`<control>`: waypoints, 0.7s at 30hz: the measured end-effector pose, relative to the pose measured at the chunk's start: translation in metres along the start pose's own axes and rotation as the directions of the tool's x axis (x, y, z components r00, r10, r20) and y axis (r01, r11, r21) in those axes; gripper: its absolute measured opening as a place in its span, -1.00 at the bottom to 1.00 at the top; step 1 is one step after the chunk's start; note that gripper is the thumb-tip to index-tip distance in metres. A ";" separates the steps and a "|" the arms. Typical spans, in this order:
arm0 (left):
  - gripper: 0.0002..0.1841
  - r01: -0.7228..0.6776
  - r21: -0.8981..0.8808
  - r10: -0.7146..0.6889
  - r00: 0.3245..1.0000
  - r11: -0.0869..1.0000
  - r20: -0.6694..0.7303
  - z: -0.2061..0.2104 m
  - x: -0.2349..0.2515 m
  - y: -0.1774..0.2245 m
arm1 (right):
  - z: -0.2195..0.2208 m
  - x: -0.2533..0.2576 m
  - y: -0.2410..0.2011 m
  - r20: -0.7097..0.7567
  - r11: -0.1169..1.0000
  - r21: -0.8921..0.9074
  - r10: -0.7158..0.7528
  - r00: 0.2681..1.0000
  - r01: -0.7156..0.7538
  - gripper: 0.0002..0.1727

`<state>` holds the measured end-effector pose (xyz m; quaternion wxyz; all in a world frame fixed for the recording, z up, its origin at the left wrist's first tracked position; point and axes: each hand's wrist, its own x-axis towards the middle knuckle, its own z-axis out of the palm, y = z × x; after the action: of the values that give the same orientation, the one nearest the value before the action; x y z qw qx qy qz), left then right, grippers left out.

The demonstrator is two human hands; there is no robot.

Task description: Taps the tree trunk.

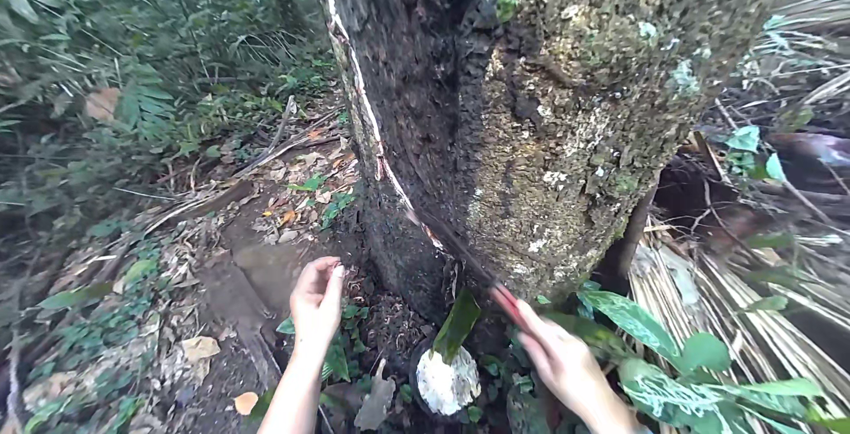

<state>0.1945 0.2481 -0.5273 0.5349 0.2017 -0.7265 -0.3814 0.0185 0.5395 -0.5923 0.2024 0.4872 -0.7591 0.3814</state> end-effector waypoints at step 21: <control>-0.75 -0.376 0.108 0.319 0.881 0.920 0.349 0.094 0.029 0.020 | -0.074 0.017 -0.137 0.089 0.965 0.204 0.148 0.985 -0.163 -0.43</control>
<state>0.0998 0.2725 -0.5065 0.4483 0.0480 -0.8590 -0.2426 0.1289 0.5550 -0.4824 0.0915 0.4584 -0.7573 0.4561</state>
